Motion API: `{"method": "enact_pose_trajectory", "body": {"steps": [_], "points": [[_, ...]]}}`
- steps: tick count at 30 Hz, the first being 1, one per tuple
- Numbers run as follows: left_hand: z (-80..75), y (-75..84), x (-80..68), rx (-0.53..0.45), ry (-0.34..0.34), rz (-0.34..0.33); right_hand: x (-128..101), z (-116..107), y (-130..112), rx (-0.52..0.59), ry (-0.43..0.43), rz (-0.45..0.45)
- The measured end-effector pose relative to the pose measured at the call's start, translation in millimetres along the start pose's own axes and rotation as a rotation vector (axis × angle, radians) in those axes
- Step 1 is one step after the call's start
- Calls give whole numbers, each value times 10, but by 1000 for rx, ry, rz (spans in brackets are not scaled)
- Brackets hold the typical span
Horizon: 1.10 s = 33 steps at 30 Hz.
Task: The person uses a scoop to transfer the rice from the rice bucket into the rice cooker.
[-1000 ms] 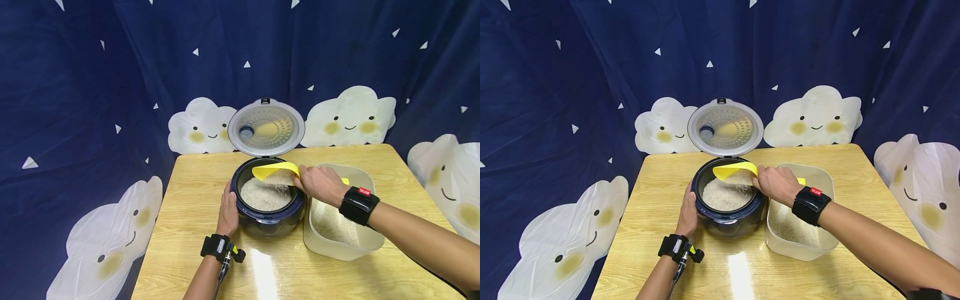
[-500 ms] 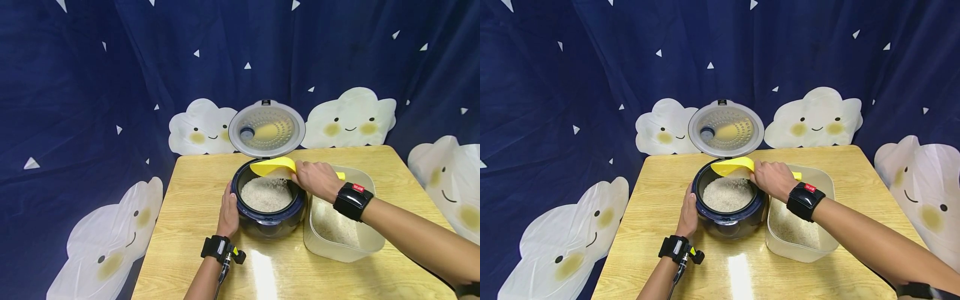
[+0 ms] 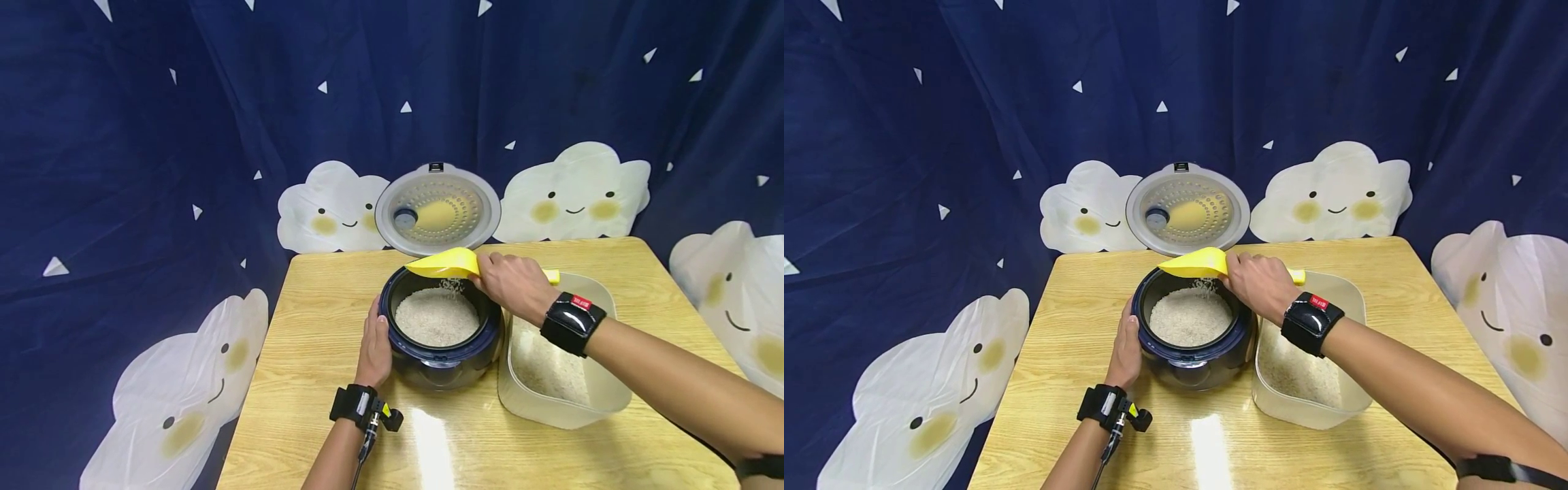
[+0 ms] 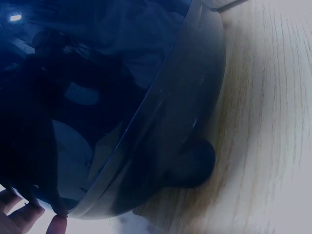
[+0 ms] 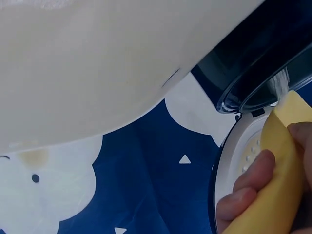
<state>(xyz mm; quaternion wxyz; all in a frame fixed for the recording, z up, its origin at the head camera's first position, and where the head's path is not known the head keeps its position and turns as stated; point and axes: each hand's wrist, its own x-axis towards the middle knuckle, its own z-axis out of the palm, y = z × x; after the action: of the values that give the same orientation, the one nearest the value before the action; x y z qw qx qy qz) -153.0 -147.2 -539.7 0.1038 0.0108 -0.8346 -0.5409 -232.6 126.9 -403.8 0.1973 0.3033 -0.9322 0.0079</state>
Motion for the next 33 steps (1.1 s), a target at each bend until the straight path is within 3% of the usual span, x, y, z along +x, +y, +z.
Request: {"method": "enact_pose_trajectory", "body": {"steps": [9, 19, 33], "points": [[-3, 15, 2, 1, -4, -1, -3, -36, 34, -26, 60, -9], [1, 0, -9, 0, -7, -4, -123, -87, 147, 68, -101, 80], [12, -31, 9, -29, -3, 10, -441, -188, 450, 135, -154, 188]]}}
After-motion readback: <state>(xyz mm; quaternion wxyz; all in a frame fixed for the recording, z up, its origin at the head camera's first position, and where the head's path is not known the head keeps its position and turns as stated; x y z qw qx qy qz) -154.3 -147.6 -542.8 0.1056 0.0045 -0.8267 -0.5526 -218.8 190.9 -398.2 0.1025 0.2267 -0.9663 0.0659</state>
